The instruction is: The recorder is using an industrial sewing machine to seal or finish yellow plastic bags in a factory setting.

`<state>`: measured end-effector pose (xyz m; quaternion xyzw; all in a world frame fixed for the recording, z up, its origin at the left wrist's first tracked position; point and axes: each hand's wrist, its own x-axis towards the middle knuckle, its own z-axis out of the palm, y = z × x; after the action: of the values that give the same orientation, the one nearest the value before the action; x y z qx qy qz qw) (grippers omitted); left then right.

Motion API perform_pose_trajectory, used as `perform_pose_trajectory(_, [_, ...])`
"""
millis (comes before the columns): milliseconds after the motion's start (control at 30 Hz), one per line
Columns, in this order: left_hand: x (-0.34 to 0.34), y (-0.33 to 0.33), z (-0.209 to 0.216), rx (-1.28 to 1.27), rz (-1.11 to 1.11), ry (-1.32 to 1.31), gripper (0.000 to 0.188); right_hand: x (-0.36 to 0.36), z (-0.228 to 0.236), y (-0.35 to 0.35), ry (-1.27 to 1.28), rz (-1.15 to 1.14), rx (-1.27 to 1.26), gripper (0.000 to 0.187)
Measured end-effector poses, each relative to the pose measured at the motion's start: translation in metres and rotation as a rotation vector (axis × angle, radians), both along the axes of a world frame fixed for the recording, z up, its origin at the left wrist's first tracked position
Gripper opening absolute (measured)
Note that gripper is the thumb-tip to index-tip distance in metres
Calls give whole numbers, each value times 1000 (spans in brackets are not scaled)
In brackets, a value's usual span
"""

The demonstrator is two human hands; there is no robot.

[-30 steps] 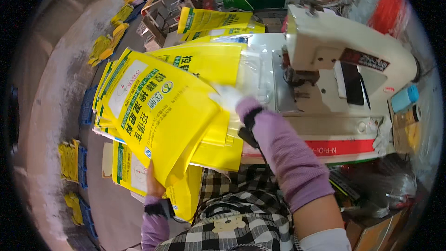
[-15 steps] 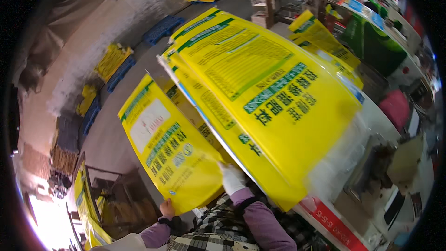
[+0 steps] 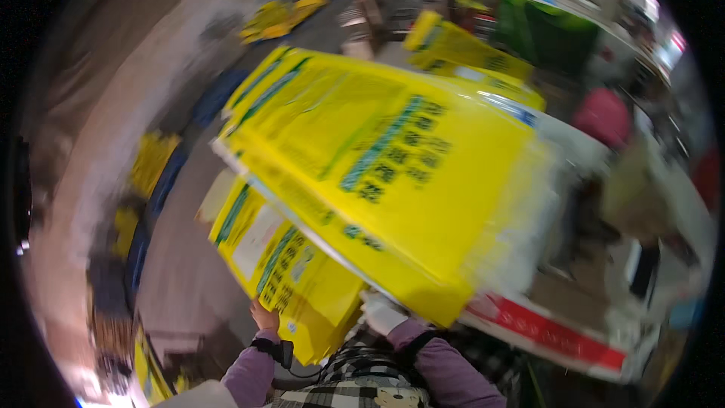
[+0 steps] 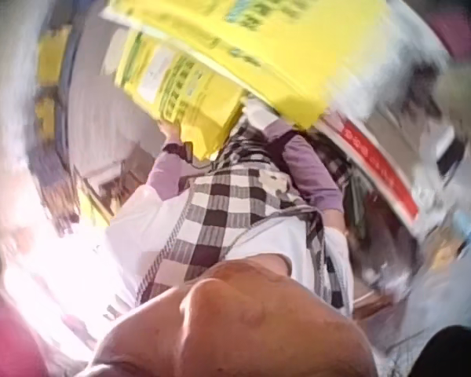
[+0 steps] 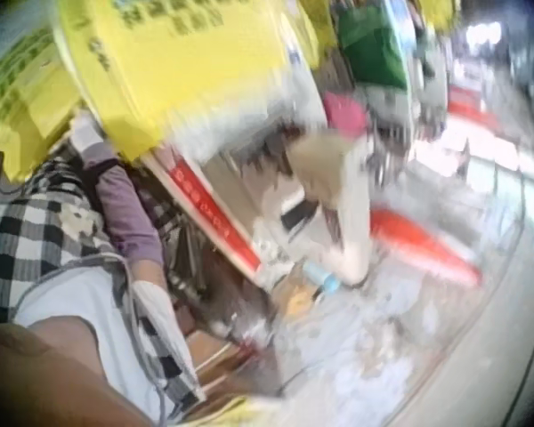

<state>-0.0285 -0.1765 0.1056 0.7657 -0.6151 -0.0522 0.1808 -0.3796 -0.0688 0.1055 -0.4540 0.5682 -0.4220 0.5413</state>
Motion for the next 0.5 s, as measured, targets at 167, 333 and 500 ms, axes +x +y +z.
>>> perform_pose_trajectory(167, [-340,9,191,-284,-1278,299,27,-16,88,34,674,286,-498,15])
perform_pose_trajectory(333, [-473,22,136,177,-1505,360,14,-58,161,84,651,476,-100,23])
perform_pose_trajectory(500, [-441,8,168,465,-1387,830,5,-187,182,131,937,-537,-431,21])
